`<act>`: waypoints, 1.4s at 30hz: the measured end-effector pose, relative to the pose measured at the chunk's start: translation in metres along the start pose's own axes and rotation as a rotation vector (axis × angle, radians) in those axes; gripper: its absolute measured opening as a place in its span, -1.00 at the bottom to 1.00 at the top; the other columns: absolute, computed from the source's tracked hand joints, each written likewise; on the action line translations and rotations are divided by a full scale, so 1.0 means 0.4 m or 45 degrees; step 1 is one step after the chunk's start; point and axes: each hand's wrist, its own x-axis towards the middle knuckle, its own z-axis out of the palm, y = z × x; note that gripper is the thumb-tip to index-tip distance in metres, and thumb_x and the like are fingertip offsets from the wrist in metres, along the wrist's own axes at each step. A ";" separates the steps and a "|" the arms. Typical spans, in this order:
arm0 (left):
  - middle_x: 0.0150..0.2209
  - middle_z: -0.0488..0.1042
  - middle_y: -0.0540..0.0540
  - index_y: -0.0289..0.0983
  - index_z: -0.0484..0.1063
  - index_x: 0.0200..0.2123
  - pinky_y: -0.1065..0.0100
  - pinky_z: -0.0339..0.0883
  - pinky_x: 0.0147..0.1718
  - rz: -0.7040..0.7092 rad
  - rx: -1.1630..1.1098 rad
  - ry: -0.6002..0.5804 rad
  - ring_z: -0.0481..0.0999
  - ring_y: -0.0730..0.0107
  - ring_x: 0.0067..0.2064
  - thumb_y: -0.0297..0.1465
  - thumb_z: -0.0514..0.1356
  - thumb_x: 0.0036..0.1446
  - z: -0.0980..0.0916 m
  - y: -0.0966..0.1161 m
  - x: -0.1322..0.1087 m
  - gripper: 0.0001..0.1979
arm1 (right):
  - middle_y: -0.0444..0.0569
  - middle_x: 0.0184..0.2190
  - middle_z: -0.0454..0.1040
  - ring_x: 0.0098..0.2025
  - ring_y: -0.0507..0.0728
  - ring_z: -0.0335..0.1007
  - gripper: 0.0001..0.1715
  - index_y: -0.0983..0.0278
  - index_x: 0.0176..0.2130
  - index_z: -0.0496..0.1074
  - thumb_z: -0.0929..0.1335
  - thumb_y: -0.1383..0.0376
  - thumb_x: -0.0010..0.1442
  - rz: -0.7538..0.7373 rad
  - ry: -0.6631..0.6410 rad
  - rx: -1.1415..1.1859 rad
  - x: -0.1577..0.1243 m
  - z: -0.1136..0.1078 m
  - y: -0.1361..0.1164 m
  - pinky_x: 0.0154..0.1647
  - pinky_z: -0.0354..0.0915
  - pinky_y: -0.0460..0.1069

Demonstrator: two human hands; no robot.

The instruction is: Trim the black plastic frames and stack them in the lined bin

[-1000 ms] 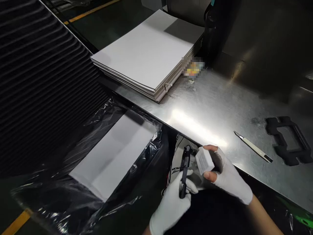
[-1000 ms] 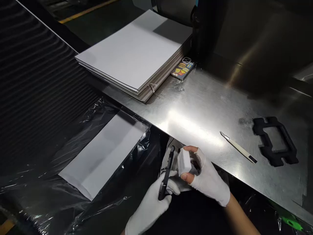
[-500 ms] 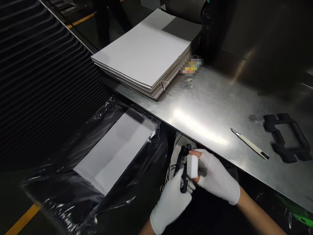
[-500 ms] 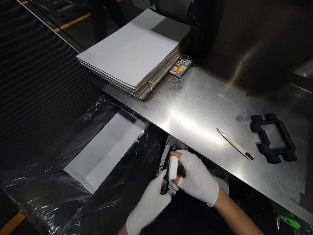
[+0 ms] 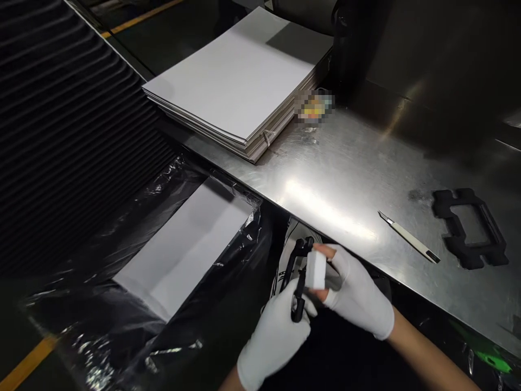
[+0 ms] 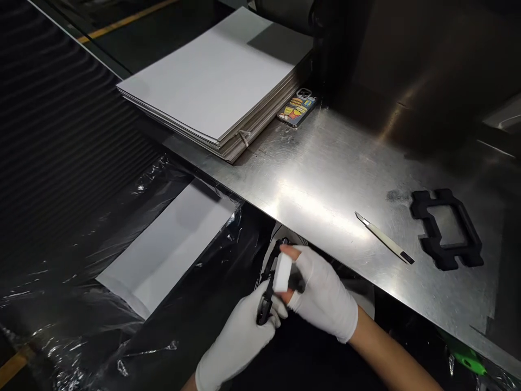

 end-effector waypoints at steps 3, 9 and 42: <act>-0.34 0.58 0.06 -0.20 0.44 -0.28 0.33 0.40 -0.18 0.035 0.037 -0.024 0.57 0.32 -0.27 -0.76 0.09 -0.05 -0.011 0.005 -0.005 -0.61 | -0.04 0.12 0.50 0.07 0.19 0.55 -0.17 -0.01 0.42 0.21 0.51 0.33 0.32 0.097 0.020 0.034 0.005 -0.001 -0.005 0.09 0.58 0.16; -0.35 0.58 0.09 -0.19 0.43 -0.26 0.33 0.40 -0.23 0.034 0.103 -0.008 0.57 0.33 -0.30 -0.75 0.09 -0.04 -0.019 0.017 -0.012 -0.62 | -0.04 0.12 0.50 0.08 0.19 0.55 -0.19 -0.01 0.41 0.22 0.50 0.34 0.32 0.118 0.070 0.017 0.008 0.002 -0.010 0.11 0.57 0.17; -0.32 0.61 0.05 -0.17 0.41 -0.26 0.31 0.40 -0.19 0.018 0.141 0.076 0.62 0.24 -0.24 -0.73 0.12 -0.03 -0.035 0.036 -0.030 -0.63 | 0.03 0.15 0.46 0.08 0.22 0.56 -0.13 0.02 0.44 0.12 0.45 0.39 0.32 -0.146 -0.014 -0.072 0.021 0.027 -0.025 0.07 0.60 0.19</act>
